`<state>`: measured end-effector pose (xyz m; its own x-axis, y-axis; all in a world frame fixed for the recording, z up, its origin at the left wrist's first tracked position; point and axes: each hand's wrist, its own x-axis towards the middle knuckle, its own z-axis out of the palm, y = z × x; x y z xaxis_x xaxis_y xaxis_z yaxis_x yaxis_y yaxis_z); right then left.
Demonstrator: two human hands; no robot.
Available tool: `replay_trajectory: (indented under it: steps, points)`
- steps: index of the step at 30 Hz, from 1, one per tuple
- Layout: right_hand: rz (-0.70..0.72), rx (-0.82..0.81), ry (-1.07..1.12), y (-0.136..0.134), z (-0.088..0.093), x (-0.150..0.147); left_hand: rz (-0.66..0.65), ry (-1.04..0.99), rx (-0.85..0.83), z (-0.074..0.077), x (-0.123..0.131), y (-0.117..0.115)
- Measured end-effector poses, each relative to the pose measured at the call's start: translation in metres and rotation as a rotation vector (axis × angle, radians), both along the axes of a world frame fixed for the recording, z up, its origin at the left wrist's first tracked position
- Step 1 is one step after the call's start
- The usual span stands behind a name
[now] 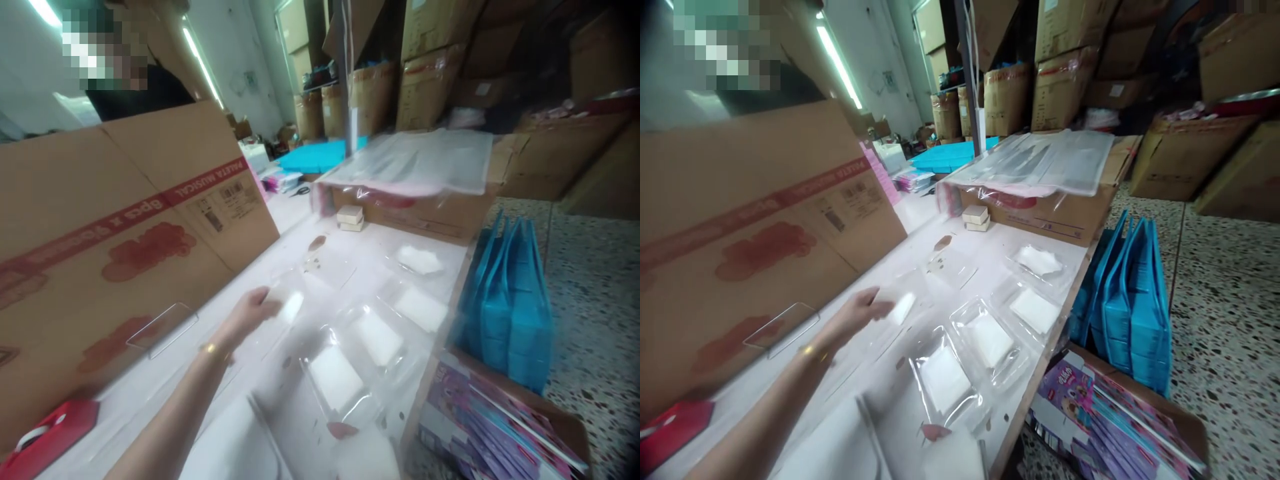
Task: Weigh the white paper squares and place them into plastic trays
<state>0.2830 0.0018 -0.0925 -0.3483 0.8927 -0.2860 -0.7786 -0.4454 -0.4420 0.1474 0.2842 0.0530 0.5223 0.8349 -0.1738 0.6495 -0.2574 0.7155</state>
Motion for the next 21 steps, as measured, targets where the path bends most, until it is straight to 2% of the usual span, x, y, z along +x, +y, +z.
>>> replay_trajectory:
  steps: [3,6,8,11,13,15,18,20,21]
  points:
    - [-0.004,0.053,-0.018,0.020,-0.015,0.015,-0.030,-0.026,0.039,-0.008,0.081,0.050]
    - [-0.089,0.017,-0.018,0.038,-0.025,0.021,-0.051,-0.002,0.073,-0.029,0.141,0.084]
    - [-0.093,-0.031,-0.017,0.042,-0.021,0.023,-0.053,0.023,0.110,-0.041,0.164,0.100]
    - [-0.089,-0.050,-0.052,0.030,0.003,0.027,-0.039,0.035,0.221,-0.045,0.172,0.105]
    - [-0.117,-0.059,-0.066,0.017,0.025,0.028,-0.050,0.021,0.287,-0.042,0.161,0.090]
    - [-0.145,-0.104,-0.051,0.008,0.046,0.027,-0.144,-0.015,0.303,-0.035,0.138,0.058]
    - [-0.187,-0.122,-0.095,0.005,0.064,0.022,-0.481,-0.095,0.213,-0.023,0.090,-0.011]
    - [-0.150,-0.071,-0.144,0.007,0.066,0.015,-0.711,-0.101,0.114,-0.018,0.055,-0.063]
    - [-0.128,-0.057,-0.167,0.006,0.065,0.011,-0.769,-0.097,0.114,-0.018,0.039,-0.088]
